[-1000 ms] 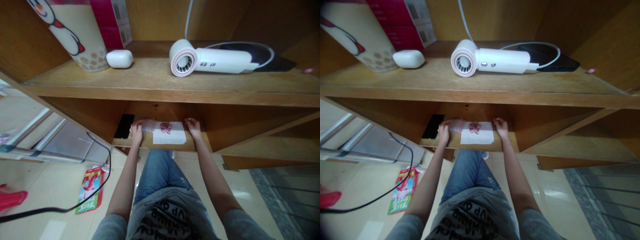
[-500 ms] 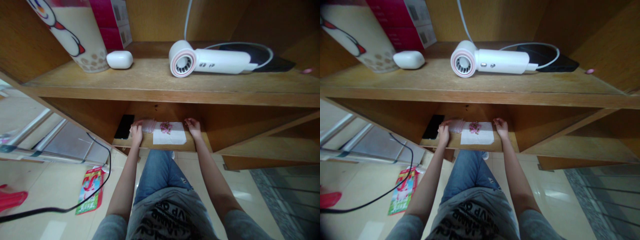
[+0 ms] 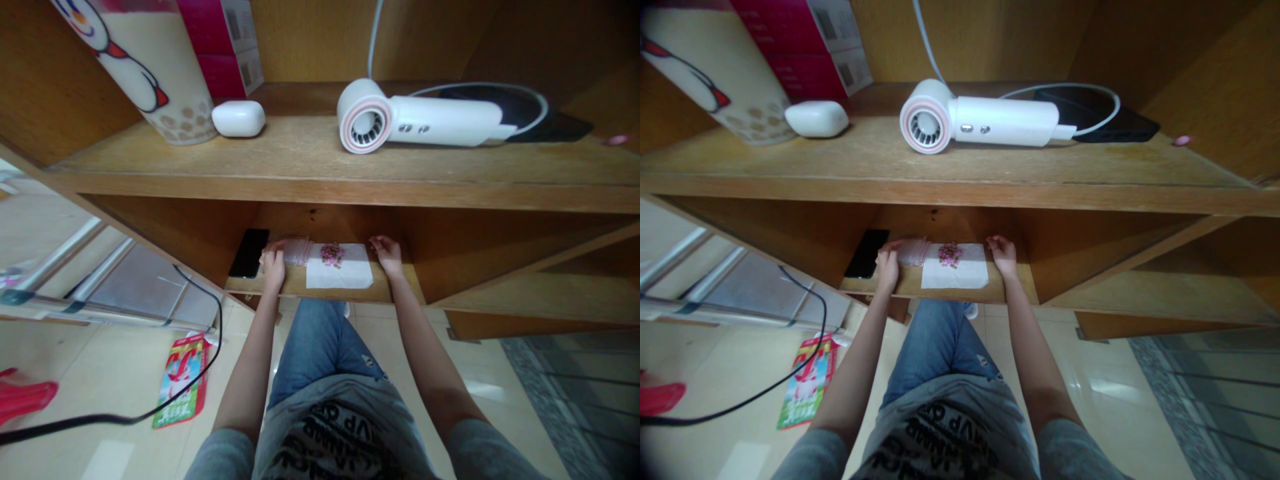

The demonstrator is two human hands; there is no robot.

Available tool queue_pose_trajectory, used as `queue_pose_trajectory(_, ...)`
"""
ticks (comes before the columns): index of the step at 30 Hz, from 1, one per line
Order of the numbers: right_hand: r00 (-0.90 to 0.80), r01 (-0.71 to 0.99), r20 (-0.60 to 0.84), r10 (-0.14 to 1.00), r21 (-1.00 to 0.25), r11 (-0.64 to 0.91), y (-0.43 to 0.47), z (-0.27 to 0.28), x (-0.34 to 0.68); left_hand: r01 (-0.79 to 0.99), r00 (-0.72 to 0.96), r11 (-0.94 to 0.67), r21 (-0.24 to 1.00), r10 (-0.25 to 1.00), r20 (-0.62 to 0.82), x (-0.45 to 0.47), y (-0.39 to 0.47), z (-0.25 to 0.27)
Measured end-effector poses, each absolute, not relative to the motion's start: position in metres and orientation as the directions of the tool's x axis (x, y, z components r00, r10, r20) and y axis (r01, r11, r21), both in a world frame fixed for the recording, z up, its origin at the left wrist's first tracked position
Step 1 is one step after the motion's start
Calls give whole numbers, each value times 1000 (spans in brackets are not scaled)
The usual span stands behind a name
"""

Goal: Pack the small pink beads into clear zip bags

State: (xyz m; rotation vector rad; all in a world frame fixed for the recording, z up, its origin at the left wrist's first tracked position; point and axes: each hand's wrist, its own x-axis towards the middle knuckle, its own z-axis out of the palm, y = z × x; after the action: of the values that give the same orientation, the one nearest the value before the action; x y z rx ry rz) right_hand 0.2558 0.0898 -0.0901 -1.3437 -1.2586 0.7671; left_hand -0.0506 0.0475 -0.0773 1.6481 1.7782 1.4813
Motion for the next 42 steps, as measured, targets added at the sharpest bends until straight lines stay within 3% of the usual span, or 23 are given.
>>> queue_pose_trajectory(42,230,260,205,951,-955,143,89,-89,255,563,-302,-166,810,871,388,-50,47,-77)
